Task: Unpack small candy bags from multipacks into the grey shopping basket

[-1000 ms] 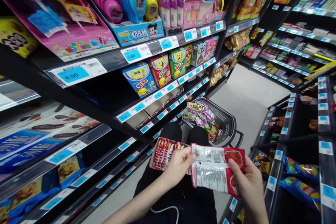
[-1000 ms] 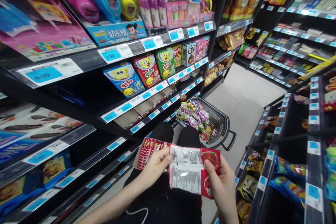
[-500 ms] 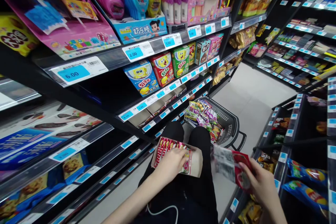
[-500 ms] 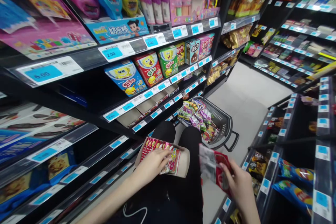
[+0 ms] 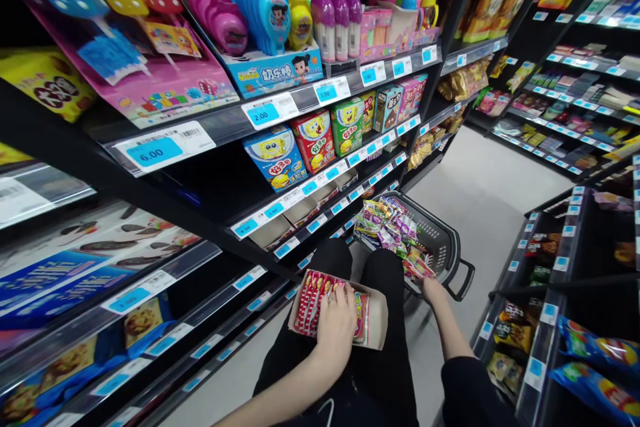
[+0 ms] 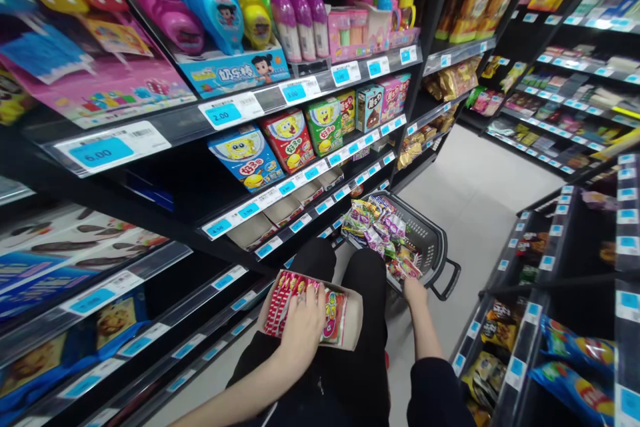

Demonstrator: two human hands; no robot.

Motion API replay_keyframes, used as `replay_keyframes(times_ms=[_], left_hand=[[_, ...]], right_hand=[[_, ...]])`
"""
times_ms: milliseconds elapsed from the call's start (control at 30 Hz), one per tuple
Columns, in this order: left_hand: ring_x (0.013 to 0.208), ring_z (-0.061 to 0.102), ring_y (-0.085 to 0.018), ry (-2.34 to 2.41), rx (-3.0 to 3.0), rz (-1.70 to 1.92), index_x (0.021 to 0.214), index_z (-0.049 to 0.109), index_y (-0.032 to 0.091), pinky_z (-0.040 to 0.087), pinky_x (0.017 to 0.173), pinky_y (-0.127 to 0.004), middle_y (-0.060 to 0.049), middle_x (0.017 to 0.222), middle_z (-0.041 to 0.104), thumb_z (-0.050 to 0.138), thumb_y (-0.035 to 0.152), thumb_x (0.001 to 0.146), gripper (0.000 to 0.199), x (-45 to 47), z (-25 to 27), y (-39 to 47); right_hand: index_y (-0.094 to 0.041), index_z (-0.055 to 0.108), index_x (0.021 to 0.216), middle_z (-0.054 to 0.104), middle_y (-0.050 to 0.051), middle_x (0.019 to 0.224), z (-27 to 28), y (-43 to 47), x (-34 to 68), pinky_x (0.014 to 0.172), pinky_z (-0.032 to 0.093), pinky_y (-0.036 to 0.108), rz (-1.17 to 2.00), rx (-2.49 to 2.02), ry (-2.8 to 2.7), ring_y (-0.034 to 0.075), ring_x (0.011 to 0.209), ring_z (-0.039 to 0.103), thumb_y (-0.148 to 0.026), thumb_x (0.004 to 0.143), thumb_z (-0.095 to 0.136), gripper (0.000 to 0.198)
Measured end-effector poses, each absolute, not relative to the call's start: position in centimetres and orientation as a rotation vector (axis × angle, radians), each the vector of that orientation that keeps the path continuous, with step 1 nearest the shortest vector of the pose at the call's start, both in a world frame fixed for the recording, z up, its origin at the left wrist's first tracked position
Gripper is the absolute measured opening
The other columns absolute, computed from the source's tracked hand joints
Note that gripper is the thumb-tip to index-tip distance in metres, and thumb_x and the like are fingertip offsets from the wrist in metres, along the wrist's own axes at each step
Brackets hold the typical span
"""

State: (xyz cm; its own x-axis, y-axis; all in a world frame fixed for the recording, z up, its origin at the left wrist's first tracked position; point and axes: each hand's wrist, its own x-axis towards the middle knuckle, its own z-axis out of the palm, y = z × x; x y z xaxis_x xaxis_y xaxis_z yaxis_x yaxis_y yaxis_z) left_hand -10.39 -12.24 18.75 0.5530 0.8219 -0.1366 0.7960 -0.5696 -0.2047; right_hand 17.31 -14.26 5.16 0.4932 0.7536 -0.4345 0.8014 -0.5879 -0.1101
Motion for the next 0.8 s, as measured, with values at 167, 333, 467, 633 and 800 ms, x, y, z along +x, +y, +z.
replay_keyframes(times_ms=[167,333,467,633,800], left_hand=[[0.087,0.066,-0.028,-1.435,-2.746,0.351,0.122,0.060,0.007,0.045,0.087,-0.046,-0.019,0.099,0.070,0.043,0.002,0.083,0.042,-10.5,18.8,-12.1],[0.118,0.051,-0.037,-1.468,-2.696,0.274,0.135,0.046,0.004,0.041,0.094,-0.050,-0.025,0.134,0.050,0.048,0.010,0.085,0.051,-10.6,19.1,-12.1],[0.117,0.051,-0.037,-1.508,-2.832,0.229,0.136,0.045,0.006,0.041,0.095,-0.051,-0.024,0.131,0.053,0.051,0.007,0.081,0.056,-10.8,19.7,-11.4],[0.124,0.049,-0.029,-1.689,-3.101,0.029,0.136,0.042,0.010,0.042,0.100,-0.048,-0.021,0.137,0.047,0.039,-0.001,0.080,0.057,-12.0,19.6,-10.5],[0.111,0.060,-0.022,-2.016,-3.398,-0.532,0.133,0.042,0.015,0.047,0.097,-0.042,-0.016,0.124,0.061,0.035,0.004,0.084,0.051,-12.5,20.5,-10.1]], right_hand=[[-0.015,0.061,0.105,0.065,0.004,0.101,5.5,-15.7,13.8,0.075,0.054,0.035,-0.842,2.647,1.582,0.016,0.086,0.064,-0.029,0.090,0.058,0.020],[-0.013,0.060,0.104,0.063,0.011,0.103,10.1,-17.8,7.8,0.092,0.047,0.039,-0.778,2.769,1.941,0.020,0.101,0.059,-0.023,0.097,0.039,0.024],[-0.018,0.057,0.116,0.060,0.010,0.113,13.9,-18.1,2.5,0.096,0.046,0.035,-0.919,2.605,2.340,0.022,0.108,0.055,-0.026,0.084,0.057,0.033],[-0.017,0.030,0.143,0.035,0.014,0.145,15.4,-16.9,-0.6,0.110,0.031,0.046,-1.068,2.433,2.558,0.028,0.133,0.033,-0.021,0.070,0.065,0.081],[-0.017,0.015,0.148,0.033,0.018,0.143,14.9,-16.8,-1.5,0.107,0.031,0.053,-1.190,2.596,2.525,0.033,0.132,0.033,-0.026,0.065,0.069,0.100]])
